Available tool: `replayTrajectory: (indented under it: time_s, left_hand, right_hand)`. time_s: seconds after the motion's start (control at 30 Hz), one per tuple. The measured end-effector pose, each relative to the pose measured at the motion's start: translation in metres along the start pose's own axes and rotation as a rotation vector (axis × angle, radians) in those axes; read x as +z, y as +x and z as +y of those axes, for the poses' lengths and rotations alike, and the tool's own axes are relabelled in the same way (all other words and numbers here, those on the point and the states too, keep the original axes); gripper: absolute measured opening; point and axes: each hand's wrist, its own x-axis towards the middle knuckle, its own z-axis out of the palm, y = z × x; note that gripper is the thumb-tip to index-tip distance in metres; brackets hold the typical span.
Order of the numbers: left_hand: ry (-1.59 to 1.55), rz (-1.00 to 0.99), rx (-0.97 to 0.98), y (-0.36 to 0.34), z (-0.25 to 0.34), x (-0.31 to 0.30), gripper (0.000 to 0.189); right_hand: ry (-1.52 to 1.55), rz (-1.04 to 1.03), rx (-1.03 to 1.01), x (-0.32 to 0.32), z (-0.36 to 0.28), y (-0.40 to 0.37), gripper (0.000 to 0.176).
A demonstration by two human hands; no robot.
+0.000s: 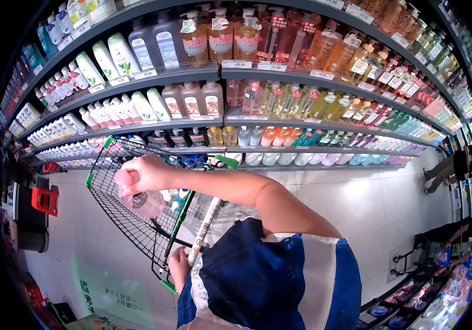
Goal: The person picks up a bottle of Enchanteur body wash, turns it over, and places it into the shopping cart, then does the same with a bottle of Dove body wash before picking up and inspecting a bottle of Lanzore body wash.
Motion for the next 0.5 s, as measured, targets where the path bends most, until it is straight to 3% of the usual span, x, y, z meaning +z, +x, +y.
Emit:
replayTrajectory:
  time_s: [0.1, 0.23, 0.33, 0.37, 0.4, 0.5]
  left_hand:
    - [-0.123, 0.026, -0.153, -0.002, 0.027, -0.013, 0.025]
    - [-0.148, 0.004, -0.191, 0.006, 0.019, -0.003, 0.027]
    - [0.016, 0.014, -0.297, 0.005, 0.017, 0.000, 0.028]
    - [0.091, 0.110, -0.295, 0.003, 0.016, 0.004, 0.025]
    - [0.130, 0.140, -0.346, -0.001, 0.023, 0.000, 0.023]
    - [0.148, 0.216, -0.468, -0.006, 0.029, 0.005, 0.019]
  right_hand:
    - [-0.079, 0.030, -0.026, 0.020, 0.018, 0.020, 0.046]
    - [-0.041, 0.004, -0.028, 0.040, 0.064, 0.055, 0.040]
    - [0.170, 0.006, -0.051, 0.062, 0.107, 0.080, 0.036]
    - [0.184, -0.016, -0.014, 0.069, 0.123, 0.088, 0.035]
    - [-0.008, -0.016, -0.013, 0.069, 0.120, 0.094, 0.036]
    - [-0.006, -0.116, 0.021, 0.091, 0.183, 0.114, 0.040]
